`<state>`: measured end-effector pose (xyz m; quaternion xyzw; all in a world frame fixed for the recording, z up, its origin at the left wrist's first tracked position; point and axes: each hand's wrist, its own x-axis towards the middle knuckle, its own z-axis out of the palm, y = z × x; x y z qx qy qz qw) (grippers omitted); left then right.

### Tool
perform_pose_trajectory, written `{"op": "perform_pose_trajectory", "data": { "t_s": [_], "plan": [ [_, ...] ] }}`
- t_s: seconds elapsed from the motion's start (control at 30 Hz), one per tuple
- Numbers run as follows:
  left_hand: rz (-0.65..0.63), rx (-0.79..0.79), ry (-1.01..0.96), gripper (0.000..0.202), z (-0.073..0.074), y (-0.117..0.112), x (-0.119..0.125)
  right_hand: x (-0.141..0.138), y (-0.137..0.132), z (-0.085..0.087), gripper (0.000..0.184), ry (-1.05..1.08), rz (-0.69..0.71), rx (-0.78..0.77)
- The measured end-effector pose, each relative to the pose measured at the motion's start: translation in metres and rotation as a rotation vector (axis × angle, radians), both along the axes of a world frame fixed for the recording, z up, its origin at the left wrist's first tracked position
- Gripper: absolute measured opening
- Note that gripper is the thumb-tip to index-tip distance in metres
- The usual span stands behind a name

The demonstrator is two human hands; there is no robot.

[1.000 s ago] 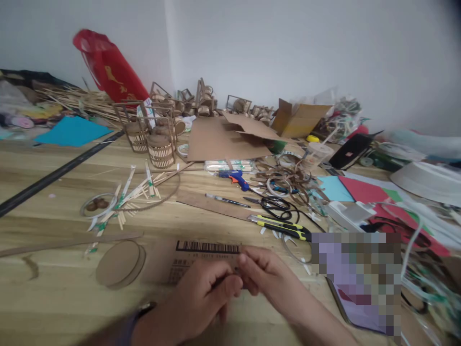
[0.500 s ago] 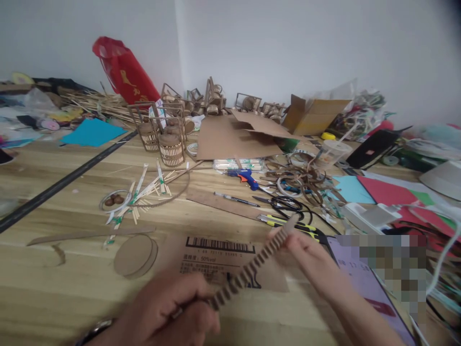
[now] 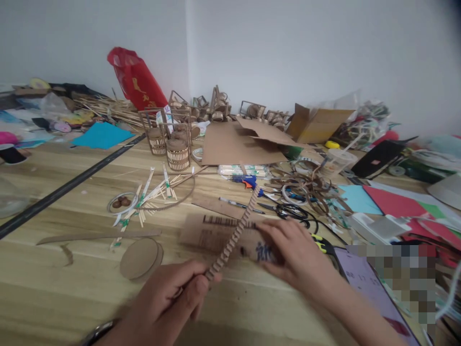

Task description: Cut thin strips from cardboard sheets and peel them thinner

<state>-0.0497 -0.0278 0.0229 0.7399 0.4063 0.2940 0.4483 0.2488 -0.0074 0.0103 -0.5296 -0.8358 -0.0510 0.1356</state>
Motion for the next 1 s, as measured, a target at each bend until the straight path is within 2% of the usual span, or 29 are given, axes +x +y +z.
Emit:
{"op": "perform_pose_trajectory", "data": {
  "t_s": [0.13,0.23,0.27,0.37,0.43,0.5,0.6,0.8,1.0],
  "plan": [
    [0.024,0.315,0.105,0.031,-0.002,0.005,0.006,0.013,0.013,0.020,0.045,-0.018,-0.126,0.424],
    [0.016,0.510,0.306,0.033,-0.015,0.014,0.011,-0.002,0.000,0.029,0.027,0.131,-0.164,0.644],
    [0.016,0.561,0.426,0.037,-0.021,0.017,0.013,-0.011,-0.006,0.028,0.024,0.131,-0.133,0.671],
    [-0.043,0.667,0.694,0.045,-0.030,0.022,0.021,-0.042,-0.023,0.017,0.018,-0.019,0.166,0.563],
    [-0.107,0.712,0.763,0.043,-0.029,0.022,0.029,-0.057,-0.028,0.006,0.022,-0.067,0.202,0.452],
    [-0.155,0.701,0.792,0.037,-0.023,0.020,0.035,-0.065,-0.027,-0.002,0.031,-0.064,0.160,0.376],
    [-0.168,0.643,0.743,0.033,-0.016,0.021,0.036,-0.062,-0.024,-0.008,0.042,-0.038,0.139,0.314],
    [0.014,0.304,0.545,0.029,-0.024,0.030,0.009,-0.045,-0.023,-0.017,0.053,-0.029,0.134,0.296],
    [0.149,-0.016,0.617,0.023,-0.021,0.034,-0.002,-0.045,-0.021,-0.034,0.056,0.008,0.126,0.262]
  ]
}}
